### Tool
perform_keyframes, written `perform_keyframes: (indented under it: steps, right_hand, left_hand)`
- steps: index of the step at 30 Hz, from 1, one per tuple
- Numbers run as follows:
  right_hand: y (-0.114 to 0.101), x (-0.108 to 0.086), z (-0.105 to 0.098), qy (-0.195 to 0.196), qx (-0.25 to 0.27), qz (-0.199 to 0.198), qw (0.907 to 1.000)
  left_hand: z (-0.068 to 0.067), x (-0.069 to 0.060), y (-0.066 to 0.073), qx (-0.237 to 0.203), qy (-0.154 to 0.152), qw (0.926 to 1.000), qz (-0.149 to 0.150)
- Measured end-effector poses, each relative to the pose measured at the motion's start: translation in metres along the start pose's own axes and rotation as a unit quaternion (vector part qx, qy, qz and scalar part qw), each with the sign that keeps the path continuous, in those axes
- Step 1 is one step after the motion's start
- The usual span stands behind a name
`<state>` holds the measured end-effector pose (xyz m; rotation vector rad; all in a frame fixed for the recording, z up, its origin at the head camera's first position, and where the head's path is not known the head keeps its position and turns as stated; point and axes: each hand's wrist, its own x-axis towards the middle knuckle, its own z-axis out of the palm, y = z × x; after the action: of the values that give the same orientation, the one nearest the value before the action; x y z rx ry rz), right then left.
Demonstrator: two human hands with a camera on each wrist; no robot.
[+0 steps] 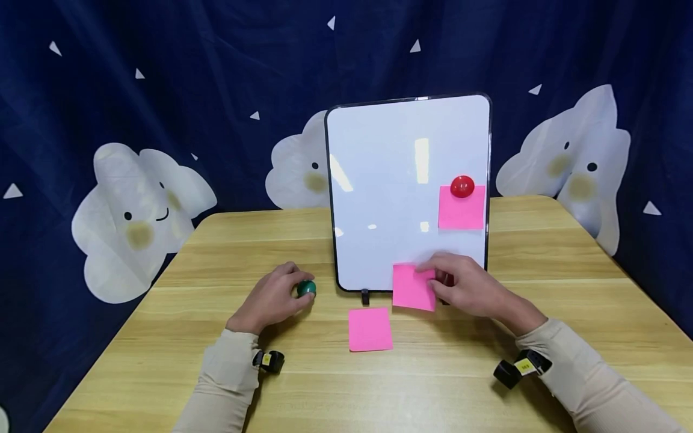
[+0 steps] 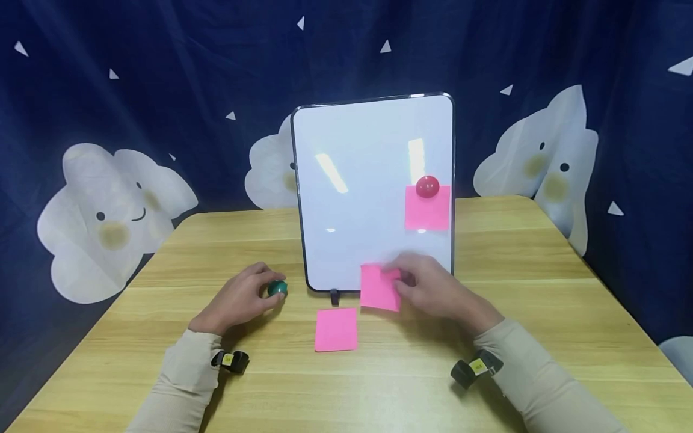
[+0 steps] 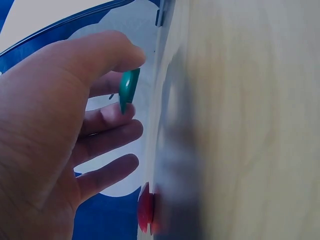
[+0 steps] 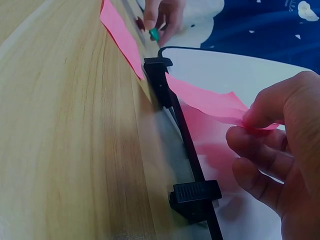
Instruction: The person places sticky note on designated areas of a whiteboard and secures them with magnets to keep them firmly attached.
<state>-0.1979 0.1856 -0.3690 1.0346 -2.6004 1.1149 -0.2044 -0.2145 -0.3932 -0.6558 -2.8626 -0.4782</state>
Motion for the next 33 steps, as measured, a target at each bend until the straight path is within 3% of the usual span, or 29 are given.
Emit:
perform_keyframes:
  steps: [13, 24, 33]
  right_hand:
    - [-0.002, 0.005, -0.002, 0.017, -0.02, 0.001, 0.9997]
    - [-0.007, 0.015, -0.009, 0.019, -0.007, 0.023, 0.9995]
    - [-0.015, 0.028, -0.013, 0.027, -0.03, 0.008, 0.9991]
  left_hand:
    - [-0.005, 0.002, -0.001, 0.005, 0.028, 0.9995, 0.015]
    - [-0.007, 0.001, 0.003, -0.004, 0.064, 0.9971, 0.042]
    - [-0.003, 0.003, 0.002, -0.012, 0.1, 0.9921, 0.075]
